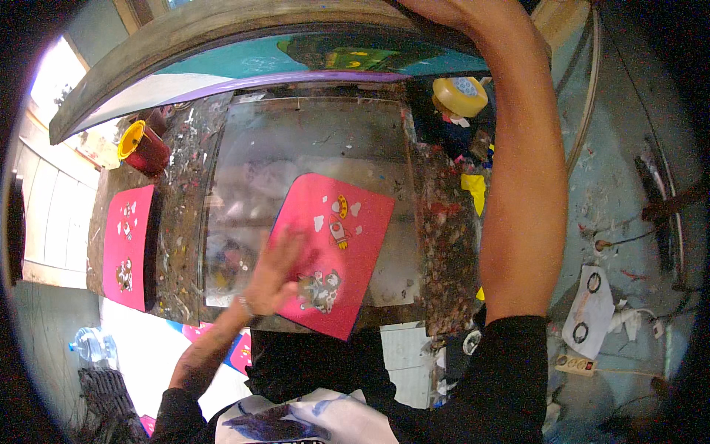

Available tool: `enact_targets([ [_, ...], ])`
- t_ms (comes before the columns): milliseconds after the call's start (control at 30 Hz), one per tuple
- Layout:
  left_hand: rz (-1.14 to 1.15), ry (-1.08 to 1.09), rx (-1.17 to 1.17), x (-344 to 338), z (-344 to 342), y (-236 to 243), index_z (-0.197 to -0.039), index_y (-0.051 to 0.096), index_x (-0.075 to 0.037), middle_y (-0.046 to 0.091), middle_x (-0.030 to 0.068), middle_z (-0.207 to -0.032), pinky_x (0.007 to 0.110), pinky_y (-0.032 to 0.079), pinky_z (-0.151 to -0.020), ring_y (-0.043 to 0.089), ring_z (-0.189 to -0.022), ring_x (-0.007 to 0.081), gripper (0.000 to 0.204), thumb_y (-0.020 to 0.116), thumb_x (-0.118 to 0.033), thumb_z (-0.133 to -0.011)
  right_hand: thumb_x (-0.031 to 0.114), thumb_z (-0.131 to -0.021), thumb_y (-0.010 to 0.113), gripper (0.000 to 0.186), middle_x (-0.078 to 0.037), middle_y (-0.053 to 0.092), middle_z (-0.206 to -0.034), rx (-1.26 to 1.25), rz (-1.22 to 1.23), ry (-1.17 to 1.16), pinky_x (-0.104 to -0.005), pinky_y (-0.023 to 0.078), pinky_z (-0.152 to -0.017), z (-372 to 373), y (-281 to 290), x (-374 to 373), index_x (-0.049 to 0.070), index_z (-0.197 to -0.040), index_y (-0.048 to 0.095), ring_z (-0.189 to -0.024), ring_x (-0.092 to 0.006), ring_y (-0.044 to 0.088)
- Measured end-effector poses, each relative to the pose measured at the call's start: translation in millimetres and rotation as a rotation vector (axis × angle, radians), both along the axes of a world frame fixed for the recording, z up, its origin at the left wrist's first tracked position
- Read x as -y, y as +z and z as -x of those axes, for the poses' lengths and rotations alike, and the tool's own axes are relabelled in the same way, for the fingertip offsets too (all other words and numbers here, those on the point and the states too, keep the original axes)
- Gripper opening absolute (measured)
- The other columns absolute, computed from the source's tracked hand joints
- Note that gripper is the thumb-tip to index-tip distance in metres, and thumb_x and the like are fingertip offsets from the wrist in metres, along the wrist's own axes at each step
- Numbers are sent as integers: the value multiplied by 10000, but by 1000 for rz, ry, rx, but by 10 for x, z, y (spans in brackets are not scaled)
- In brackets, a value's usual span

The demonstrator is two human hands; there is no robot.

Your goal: The person places a pink folder under a screen printing frame and uses a squeegee to apply yellow ink. They repeat this process with blue and maroon folders, printing a cartoon design onto each one and stacking them on the floor.

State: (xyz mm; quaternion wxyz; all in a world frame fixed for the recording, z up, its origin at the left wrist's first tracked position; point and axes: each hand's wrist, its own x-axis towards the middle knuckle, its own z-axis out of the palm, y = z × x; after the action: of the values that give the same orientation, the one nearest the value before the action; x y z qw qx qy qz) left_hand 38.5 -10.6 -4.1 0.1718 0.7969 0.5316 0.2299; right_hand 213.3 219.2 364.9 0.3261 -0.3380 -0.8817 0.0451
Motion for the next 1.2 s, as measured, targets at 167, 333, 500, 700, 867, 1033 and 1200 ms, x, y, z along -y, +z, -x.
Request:
enact_targets([
  [167,-91,-129,205,-667,-1731,717,-1569,265,49,185,233,-1664,546,28,-1246,91,-1565,351,890,512,-568,-976,517,-980,593,672,-26,422,-493,-2,-77,64,-348,343,-504,-76,9,43,11,-545,513,-480,-139,367],
  [333,-403,50,-248,-394,-548,1996,-1328,462,4,438,201,-1325,486,312,-1041,395,-1255,353,653,645,-442,-887,494,-946,637,532,-117,489,-571,56,-158,73,-391,414,-589,-181,-395,288,-9,-772,630,-549,-225,487],
  [500,-400,294,-474,31,233,1941,-1007,623,-113,626,88,-859,454,517,-702,630,-796,343,349,781,-314,-771,388,-796,769,400,-139,586,-715,42,-146,199,-447,500,-686,-638,-1577,1079,23,-904,644,-704,-333,624],
  [700,-56,232,-315,443,49,791,-949,568,-66,554,100,-911,423,462,-787,586,-914,301,424,836,-269,-690,239,-791,698,364,-213,668,-948,241,38,308,-502,509,-868,-855,-2613,1455,-11,-1045,619,-937,-389,664],
  [867,9,194,-303,468,-6,716,-1004,567,-67,553,93,-965,392,455,-841,581,-970,283,404,813,-272,-760,138,-825,686,279,-260,677,-1001,470,515,272,-517,514,-861,-633,-2530,837,-25,-1033,598,-966,-449,657],
  [1033,4,208,-275,515,30,589,-985,584,-73,566,96,-950,418,470,-825,587,-943,306,429,833,-302,-722,91,-823,717,280,-240,673,-979,405,566,323,-517,515,-865,-753,-2697,1017,-11,-1049,586,-974,-454,652],
  [1200,32,192,-309,509,44,534,-975,574,-76,565,95,-943,411,478,-820,593,-946,308,423,831,-299,-724,12,-850,549,176,-238,670,-995,348,255,189,-503,514,-908,-592,-3016,862,-16,-1014,607,-980,-409,651],
])
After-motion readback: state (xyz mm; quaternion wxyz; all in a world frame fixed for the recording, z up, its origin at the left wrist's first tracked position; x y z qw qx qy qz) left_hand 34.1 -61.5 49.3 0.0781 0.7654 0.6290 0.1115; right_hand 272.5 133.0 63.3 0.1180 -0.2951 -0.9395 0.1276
